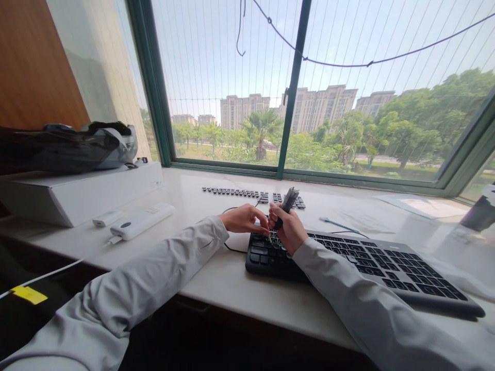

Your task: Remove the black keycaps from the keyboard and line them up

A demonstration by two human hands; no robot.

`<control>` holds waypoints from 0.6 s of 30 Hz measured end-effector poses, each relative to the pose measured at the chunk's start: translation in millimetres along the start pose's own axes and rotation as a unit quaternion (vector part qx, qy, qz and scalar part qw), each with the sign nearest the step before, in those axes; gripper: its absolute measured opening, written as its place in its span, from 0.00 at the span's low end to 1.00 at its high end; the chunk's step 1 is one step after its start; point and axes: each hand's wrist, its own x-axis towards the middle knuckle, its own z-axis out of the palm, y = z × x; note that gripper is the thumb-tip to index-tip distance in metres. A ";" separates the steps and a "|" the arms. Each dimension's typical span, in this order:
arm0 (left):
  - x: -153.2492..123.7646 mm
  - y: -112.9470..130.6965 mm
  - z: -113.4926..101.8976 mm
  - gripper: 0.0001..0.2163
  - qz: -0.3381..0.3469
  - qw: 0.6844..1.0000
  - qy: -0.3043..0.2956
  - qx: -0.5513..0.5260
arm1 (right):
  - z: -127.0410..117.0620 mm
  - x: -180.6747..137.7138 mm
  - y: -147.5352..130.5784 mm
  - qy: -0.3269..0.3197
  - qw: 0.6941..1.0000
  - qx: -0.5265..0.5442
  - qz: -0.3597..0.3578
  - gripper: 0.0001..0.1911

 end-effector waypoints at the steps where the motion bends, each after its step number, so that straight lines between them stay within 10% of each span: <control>1: -0.4 0.4 -1.6 0.18 0.000 1.000 -0.004 0.005 | 0.1 0.3 0.2 0.002 1.000 0.003 0.001 0.20; 18: -2.7 -1.1 -6.8 0.18 -0.046 0.996 -0.058 -0.057 | 9.6 4.5 2.4 -0.031 0.998 -0.014 0.054 0.26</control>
